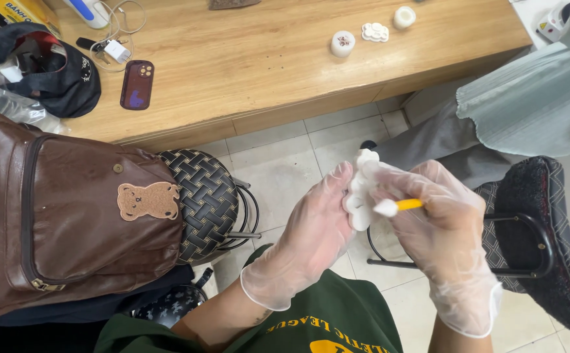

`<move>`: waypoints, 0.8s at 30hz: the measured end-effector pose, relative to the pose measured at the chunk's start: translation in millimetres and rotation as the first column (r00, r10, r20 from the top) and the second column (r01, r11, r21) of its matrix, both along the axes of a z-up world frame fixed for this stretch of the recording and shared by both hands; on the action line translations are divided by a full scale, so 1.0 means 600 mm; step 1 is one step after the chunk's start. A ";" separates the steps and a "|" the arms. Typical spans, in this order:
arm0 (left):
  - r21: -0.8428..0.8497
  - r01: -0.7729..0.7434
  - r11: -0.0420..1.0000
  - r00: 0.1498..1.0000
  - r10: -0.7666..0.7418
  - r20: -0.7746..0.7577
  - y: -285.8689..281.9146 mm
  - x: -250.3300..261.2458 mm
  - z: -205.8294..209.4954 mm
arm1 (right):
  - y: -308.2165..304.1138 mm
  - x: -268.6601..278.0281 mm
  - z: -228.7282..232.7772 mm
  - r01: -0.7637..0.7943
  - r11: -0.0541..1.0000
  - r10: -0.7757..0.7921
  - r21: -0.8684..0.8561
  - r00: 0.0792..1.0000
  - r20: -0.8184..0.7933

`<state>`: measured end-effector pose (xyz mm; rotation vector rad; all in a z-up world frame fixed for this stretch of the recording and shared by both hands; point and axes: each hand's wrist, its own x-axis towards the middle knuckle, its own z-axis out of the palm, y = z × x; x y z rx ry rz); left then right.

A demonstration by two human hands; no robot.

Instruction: Sculpting and refining details on a wax piece using a specialized tool.

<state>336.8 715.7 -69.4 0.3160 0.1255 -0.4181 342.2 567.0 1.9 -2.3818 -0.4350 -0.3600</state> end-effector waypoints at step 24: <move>-0.049 0.031 0.998 0.999 -0.029 0.033 0.041 0.010 0.003 | 0.047 0.022 -0.001 0.274 0.659 -0.014 0.700 0.936 -0.352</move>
